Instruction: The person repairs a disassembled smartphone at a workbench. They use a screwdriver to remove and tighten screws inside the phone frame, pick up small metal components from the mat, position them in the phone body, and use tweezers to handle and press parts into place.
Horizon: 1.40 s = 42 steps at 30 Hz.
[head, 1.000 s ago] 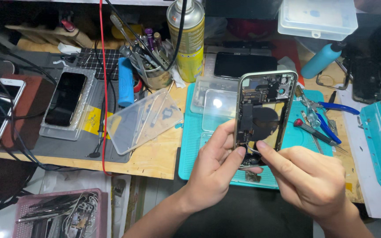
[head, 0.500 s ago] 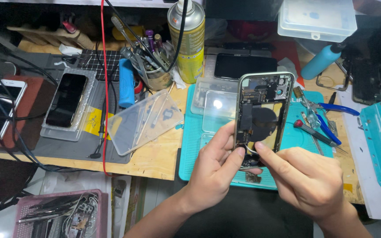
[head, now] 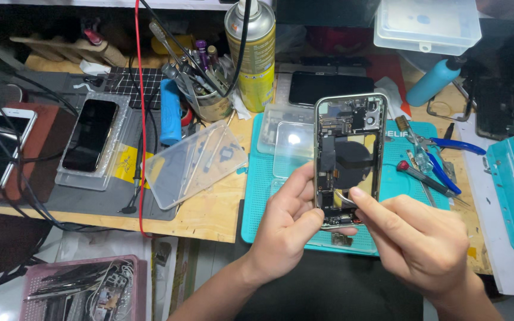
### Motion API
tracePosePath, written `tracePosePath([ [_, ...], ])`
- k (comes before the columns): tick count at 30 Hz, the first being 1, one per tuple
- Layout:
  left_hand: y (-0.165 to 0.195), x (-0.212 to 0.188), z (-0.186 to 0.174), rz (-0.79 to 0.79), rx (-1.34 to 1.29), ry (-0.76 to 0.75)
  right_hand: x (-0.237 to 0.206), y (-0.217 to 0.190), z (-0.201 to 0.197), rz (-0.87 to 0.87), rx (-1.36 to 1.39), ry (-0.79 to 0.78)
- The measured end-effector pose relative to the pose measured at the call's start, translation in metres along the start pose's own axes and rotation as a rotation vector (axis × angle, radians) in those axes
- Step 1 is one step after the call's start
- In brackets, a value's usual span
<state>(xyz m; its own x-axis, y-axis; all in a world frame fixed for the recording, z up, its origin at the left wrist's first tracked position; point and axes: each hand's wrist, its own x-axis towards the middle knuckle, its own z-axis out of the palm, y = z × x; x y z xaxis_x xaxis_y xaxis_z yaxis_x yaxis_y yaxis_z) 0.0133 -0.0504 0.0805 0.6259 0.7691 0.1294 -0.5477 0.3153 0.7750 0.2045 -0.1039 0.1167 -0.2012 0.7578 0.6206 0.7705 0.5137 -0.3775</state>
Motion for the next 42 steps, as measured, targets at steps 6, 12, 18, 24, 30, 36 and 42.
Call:
tracePosePath([
  [6,0.003,0.001,-0.003,-0.004,-0.040,-0.011,0.002,-0.006,-0.005,0.133,-0.035,-0.036],
  [12,-0.003,0.006,-0.001,0.038,-0.043,0.000,0.002,-0.013,-0.006,0.359,0.145,-0.073],
  [18,-0.007,0.005,-0.003,0.103,0.018,0.027,0.005,-0.015,-0.005,0.391,0.140,-0.087],
  [24,-0.018,0.006,-0.003,0.114,0.046,0.085,0.009,-0.021,0.005,0.480,0.156,0.014],
  [30,-0.029,0.006,0.006,0.171,0.096,0.080,0.019,-0.014,0.015,0.545,0.187,0.003],
  [36,-0.035,0.004,0.011,0.227,0.166,0.084,0.017,-0.011,0.024,0.627,0.205,0.042],
  [42,-0.039,0.004,0.012,0.223,0.239,0.107,0.012,-0.006,0.031,0.719,0.324,0.052],
])
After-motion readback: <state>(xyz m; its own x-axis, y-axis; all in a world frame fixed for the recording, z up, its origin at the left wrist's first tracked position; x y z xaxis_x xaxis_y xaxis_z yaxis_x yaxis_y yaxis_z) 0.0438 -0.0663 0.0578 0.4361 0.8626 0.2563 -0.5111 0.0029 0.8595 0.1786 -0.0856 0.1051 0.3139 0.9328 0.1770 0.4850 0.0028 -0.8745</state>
